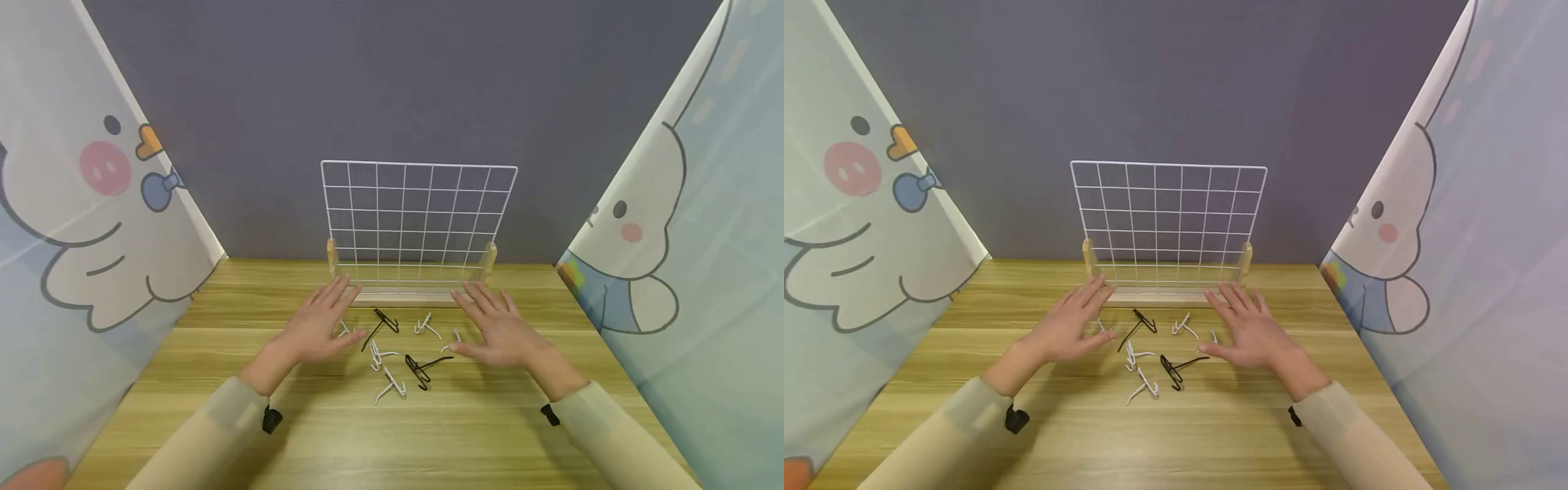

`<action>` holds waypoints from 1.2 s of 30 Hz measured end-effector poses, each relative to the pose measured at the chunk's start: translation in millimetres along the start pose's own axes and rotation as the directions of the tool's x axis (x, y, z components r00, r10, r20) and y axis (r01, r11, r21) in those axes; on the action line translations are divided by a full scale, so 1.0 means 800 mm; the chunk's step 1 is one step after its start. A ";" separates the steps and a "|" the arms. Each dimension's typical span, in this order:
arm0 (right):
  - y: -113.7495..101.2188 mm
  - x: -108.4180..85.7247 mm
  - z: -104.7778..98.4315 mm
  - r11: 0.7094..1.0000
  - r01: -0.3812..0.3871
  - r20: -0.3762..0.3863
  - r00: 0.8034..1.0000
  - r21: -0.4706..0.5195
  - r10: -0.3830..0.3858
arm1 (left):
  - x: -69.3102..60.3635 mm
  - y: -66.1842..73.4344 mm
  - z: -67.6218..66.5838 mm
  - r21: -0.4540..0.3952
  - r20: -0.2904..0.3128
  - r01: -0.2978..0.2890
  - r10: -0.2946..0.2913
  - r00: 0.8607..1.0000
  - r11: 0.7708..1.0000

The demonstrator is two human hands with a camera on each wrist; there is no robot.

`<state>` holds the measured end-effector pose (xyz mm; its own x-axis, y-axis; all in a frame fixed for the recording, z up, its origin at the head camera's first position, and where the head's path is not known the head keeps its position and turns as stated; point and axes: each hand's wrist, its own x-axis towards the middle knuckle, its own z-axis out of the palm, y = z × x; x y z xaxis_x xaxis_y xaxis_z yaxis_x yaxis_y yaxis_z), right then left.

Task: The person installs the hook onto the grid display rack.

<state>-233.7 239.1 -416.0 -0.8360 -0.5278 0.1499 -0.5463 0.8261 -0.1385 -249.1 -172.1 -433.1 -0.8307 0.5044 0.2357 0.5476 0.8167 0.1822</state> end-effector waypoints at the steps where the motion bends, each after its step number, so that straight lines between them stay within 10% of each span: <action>1: -0.001 -0.001 0.000 1.000 0.003 -0.009 1.000 0.011 -0.003 | 0.000 -0.003 0.001 -0.034 -0.038 0.001 -0.002 0.999 0.999; 5: -0.003 -0.005 0.001 0.996 0.000 -0.068 0.998 0.085 0.006 | 0.006 -0.016 0.002 -0.264 -0.226 0.010 -0.072 0.972 0.965; 13: -0.004 -0.017 0.007 0.959 -0.005 -0.151 0.987 0.284 0.050 | 0.050 -0.055 -0.016 -0.644 -0.382 -0.011 -0.308 0.871 0.765; 21: 0.002 -0.027 0.013 0.946 -0.014 -0.137 0.989 0.325 0.062 | 0.100 -0.083 -0.021 -0.744 -0.250 0.085 -0.394 0.884 0.662; 27: 0.006 -0.030 0.019 0.939 -0.016 -0.131 0.989 0.343 0.064 | 0.120 -0.089 -0.012 -0.845 -0.225 0.042 -0.427 0.876 0.533; 36: 0.011 -0.033 0.022 0.934 -0.026 -0.113 0.991 0.355 0.071 | 0.130 -0.090 -0.002 -0.894 -0.252 -0.045 -0.416 0.874 0.445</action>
<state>-217.6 256.5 -438.6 -0.8616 -0.4422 0.2494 -0.5065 0.7156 -0.4810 -374.8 -178.6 -420.0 -0.9285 0.0301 0.3702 0.3714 0.0897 0.9241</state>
